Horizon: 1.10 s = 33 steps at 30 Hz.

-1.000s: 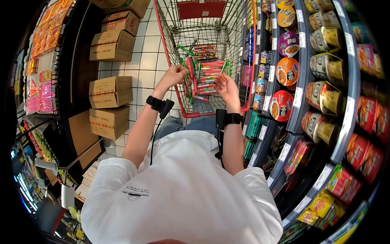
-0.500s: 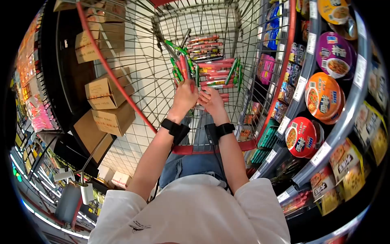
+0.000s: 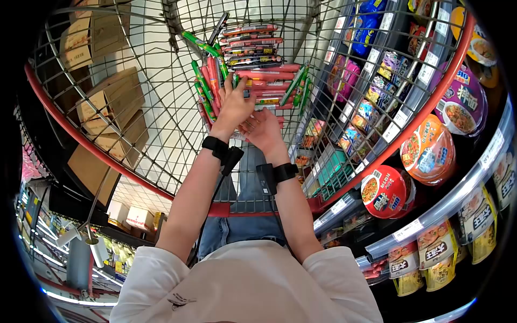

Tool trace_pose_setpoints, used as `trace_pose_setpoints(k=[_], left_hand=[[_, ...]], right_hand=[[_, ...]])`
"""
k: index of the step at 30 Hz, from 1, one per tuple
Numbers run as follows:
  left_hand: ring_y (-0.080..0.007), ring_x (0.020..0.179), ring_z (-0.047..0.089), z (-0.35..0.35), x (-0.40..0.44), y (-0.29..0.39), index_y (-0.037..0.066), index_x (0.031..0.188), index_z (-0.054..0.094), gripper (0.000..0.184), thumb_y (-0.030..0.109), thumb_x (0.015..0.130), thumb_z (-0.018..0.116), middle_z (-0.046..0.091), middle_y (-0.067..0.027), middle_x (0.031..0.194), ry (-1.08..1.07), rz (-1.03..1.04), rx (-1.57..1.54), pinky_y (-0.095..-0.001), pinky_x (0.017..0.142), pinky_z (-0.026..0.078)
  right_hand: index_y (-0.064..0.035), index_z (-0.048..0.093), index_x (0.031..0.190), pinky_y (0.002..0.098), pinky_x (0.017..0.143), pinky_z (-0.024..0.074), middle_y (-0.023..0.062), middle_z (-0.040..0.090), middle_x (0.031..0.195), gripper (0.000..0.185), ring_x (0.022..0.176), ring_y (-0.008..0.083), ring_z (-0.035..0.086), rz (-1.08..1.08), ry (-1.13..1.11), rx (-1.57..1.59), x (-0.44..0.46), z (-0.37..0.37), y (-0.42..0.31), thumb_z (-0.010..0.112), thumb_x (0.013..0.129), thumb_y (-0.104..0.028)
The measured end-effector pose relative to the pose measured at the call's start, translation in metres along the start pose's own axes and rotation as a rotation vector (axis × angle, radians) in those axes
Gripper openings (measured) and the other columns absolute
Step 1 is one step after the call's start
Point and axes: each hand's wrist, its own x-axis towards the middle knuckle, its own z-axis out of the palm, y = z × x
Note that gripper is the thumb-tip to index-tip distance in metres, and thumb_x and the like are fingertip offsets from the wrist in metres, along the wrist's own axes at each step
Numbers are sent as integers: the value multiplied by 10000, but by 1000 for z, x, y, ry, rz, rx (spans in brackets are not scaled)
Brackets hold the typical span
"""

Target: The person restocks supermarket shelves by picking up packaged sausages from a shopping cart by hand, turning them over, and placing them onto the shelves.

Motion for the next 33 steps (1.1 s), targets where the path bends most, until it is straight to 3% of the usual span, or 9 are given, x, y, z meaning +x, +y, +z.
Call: trace_pose_setpoints(k=[6, 8, 12, 17, 19, 21, 23, 28, 33], left_hand=[[-420, 1221, 334, -3, -15, 6, 25, 1210, 558, 454, 172, 787, 629, 379, -210, 1335, 101, 49, -10, -468, 1015, 330], [-384, 1174, 397, -5, -25, 2, 15, 1094, 617, 310, 87, 792, 622, 450, -198, 1231, 176, 118, -33, -442, 966, 384], [-383, 1042, 496, -29, -55, 17, -11, 976, 648, 219, -32, 778, 555, 509, -216, 1135, 217, 229, -61, -422, 893, 441], [-388, 1018, 504, -66, -109, 45, -58, 953, 632, 193, -48, 782, 543, 512, -207, 1136, 212, 339, -16, -424, 887, 448], [-372, 1055, 508, -80, -131, 53, -38, 971, 653, 185, -25, 818, 550, 521, -207, 1127, 84, 338, -199, -404, 899, 439], [-358, 1042, 519, -79, -146, 42, -43, 966, 650, 177, -28, 818, 554, 528, -197, 1140, 144, 426, -141, -397, 899, 437], [-345, 1041, 521, -92, -171, 46, -53, 957, 645, 166, -22, 816, 563, 535, -179, 1155, 124, 462, -194, -395, 899, 438], [-307, 1000, 554, -129, -240, 40, -21, 962, 654, 158, 0, 817, 593, 554, -161, 1152, 204, 626, -243, -372, 868, 456], [-226, 805, 614, -185, -321, 22, -18, 988, 641, 181, 59, 824, 655, 602, -123, 1057, 251, 797, -347, -317, 710, 503]], right_hand=[[-59, 540, 1025, 463, 895, 399, 98, 545, 1006, 385, 920, 258, 526, 30, -36, -60, -6, -4, -1, 457, 936, -424], [-71, 545, 1037, 464, 887, 404, 93, 555, 999, 375, 915, 260, 531, 32, -92, -124, -8, -5, -1, 478, 926, -423], [-78, 548, 1098, 439, 829, 438, 89, 586, 986, 408, 888, 255, 557, 22, -114, -146, -11, -10, 3, 538, 893, -430], [-32, 537, 1115, 385, 772, 458, 104, 596, 999, 460, 851, 247, 576, -36, -157, -86, -31, -2, 3, 554, 888, -431], [-7, 528, 1112, 375, 744, 458, 112, 602, 992, 465, 832, 244, 582, -67, -304, -130, -43, -2, 4, 554, 894, -417], [-23, 544, 1079, 367, 710, 457, 104, 604, 971, 422, 819, 223, 584, -83, -290, -175, -62, 2, 9, 566, 897, -404], [-45, 566, 1029, 342, 689, 457, 91, 603, 946, 338, 812, 200, 584, -284, -290, -353, -83, 3, 21, 586, 902, -357], [-64, 579, 989, 341, 706, 474, 61, 596, 901, 183, 814, 187, 583, -337, -465, -340, -133, 6, 61, 582, 919, -232], [-41, 575, 1004, 360, 817, 480, 63, 601, 922, 136, 874, 194, 596, -840, -649, -406, -226, 11, 137, 555, 932, -154]])
